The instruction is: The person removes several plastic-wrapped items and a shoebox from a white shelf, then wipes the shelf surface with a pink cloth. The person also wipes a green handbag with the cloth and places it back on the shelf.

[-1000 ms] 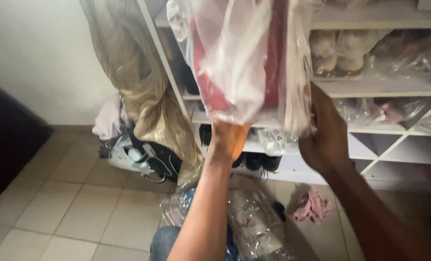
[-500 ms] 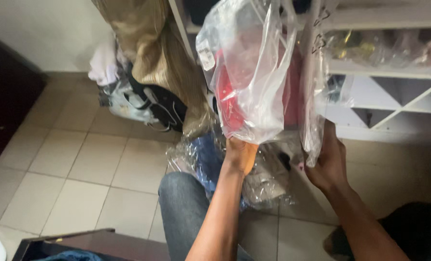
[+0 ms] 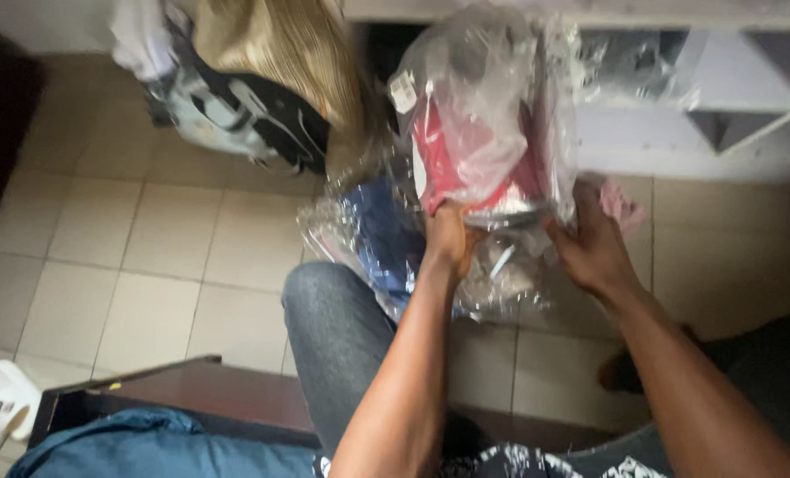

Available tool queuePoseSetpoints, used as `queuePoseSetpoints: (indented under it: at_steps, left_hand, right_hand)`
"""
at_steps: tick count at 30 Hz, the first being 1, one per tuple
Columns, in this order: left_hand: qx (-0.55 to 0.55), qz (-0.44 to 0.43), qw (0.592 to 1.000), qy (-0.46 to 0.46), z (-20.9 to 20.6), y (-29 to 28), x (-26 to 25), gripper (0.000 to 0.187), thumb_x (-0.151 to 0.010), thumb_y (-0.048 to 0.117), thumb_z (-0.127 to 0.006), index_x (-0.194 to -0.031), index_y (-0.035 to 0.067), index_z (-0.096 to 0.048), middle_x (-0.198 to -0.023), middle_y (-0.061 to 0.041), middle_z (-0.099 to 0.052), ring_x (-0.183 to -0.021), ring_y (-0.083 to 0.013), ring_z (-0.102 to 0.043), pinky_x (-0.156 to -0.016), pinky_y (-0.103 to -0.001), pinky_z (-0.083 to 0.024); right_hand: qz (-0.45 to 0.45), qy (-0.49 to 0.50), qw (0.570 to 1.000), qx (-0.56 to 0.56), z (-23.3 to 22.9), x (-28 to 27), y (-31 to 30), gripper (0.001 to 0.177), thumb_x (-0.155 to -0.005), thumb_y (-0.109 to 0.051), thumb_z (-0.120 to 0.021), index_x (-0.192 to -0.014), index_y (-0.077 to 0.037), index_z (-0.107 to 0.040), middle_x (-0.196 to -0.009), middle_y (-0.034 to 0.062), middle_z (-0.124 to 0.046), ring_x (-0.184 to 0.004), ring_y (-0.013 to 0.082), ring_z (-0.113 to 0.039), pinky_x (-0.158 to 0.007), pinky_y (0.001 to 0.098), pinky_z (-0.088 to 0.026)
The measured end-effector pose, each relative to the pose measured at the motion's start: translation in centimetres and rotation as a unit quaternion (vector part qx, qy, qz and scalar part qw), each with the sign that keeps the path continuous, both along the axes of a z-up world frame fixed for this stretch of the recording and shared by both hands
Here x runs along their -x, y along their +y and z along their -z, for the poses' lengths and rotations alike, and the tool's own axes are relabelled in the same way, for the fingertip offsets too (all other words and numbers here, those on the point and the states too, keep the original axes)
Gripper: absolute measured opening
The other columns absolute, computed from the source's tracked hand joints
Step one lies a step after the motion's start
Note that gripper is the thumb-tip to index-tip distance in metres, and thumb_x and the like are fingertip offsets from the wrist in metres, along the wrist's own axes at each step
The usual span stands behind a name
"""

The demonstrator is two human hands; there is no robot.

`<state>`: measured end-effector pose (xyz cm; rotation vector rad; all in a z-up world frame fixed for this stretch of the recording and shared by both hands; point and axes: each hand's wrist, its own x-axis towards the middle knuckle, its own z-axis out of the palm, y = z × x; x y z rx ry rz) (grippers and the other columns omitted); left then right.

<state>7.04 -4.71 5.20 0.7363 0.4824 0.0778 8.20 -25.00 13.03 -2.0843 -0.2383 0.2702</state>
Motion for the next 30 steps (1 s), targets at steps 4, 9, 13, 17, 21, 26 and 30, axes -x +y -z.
queuePoseSetpoints:
  at_steps: [4,9,13,17,21,26,30]
  left_hand:
    - [0.014,0.017,0.998,0.062,1.6,-0.2,0.0,0.039,-0.091,0.011,-0.057,-0.13,0.008,-0.056,-0.114,-0.012,-0.068,-0.093,-0.0289,-0.07,-0.074,-0.043,-0.059]
    - [0.043,0.016,0.996,0.075,6.6,-0.5,0.6,0.032,-0.093,0.014,-0.058,-0.12,-0.001,-0.062,-0.105,-0.014,-0.07,-0.089,-0.0278,-0.07,-0.081,-0.045,-0.057]
    - [0.054,0.003,0.987,0.151,10.5,-0.9,0.2,0.025,-0.095,0.017,-0.059,-0.113,0.001,-0.063,-0.101,-0.016,-0.067,-0.088,-0.0291,-0.067,-0.079,-0.047,-0.054]
    - [0.066,0.002,0.98,0.186,13.0,-0.9,-0.7,0.022,-0.092,0.016,-0.058,-0.11,0.005,-0.061,-0.103,-0.013,-0.067,-0.092,-0.029,-0.068,-0.081,-0.05,-0.053]
    - [0.104,0.004,0.985,0.141,13.9,-0.8,-1.1,0.027,-0.091,0.018,-0.06,-0.114,0.005,-0.063,-0.104,-0.014,-0.066,-0.092,-0.03,-0.067,-0.083,-0.047,-0.054]
    - [0.009,-0.035,0.959,0.283,13.3,-0.6,0.0,0.039,-0.086,0.014,-0.065,-0.124,0.017,-0.056,-0.108,-0.003,-0.065,-0.094,-0.0198,-0.061,-0.078,-0.043,-0.048]
    - [-0.139,-0.068,0.94,0.303,12.2,-0.5,0.8,0.064,-0.08,0.008,-0.056,-0.143,0.017,-0.053,-0.109,-0.009,-0.065,-0.086,-0.0275,-0.055,-0.07,-0.044,-0.04]
  right_hand:
    - [-0.01,0.007,1.0,0.02,2.9,-0.6,-0.3,0.055,-0.097,-0.021,-0.065,-0.147,-0.007,-0.045,-0.139,0.0209,-0.064,-0.129,0.0331,-0.063,-0.103,0.0428,-0.051]
    - [-0.039,-0.009,0.999,-0.007,7.3,-1.4,-0.8,0.062,-0.094,-0.011,-0.065,-0.15,-0.006,-0.042,-0.147,0.0231,-0.056,-0.136,0.0354,-0.054,-0.105,0.0439,-0.048]
    - [-0.053,0.028,0.998,-0.01,10.3,-2.0,-0.9,0.063,-0.09,-0.006,-0.066,-0.15,-0.01,-0.044,-0.139,0.0191,-0.064,-0.13,0.0309,-0.063,-0.103,0.0417,-0.052]
    - [-0.035,0.049,0.998,0.03,12.0,-2.2,-0.3,0.064,-0.091,-0.005,-0.068,-0.15,-0.012,-0.044,-0.135,0.0177,-0.067,-0.127,0.0287,-0.066,-0.105,0.0397,-0.052]
    - [-0.039,0.071,0.996,0.042,13.1,-2.0,0.0,0.074,-0.082,0.004,-0.066,-0.151,-0.012,-0.043,-0.135,0.0202,-0.065,-0.129,0.0322,-0.062,-0.104,0.0417,-0.049]
    - [-0.078,0.018,0.995,0.063,15.5,-1.3,0.1,0.07,-0.083,0.004,-0.066,-0.148,-0.012,-0.046,-0.138,0.0245,-0.061,-0.126,0.0379,-0.061,-0.101,0.0436,-0.05]
    - [-0.089,0.052,0.991,0.087,16.9,-0.9,1.9,0.061,-0.094,-0.005,-0.066,-0.151,-0.012,-0.046,-0.143,0.0249,-0.059,-0.127,0.0383,-0.062,-0.105,0.0449,-0.051]
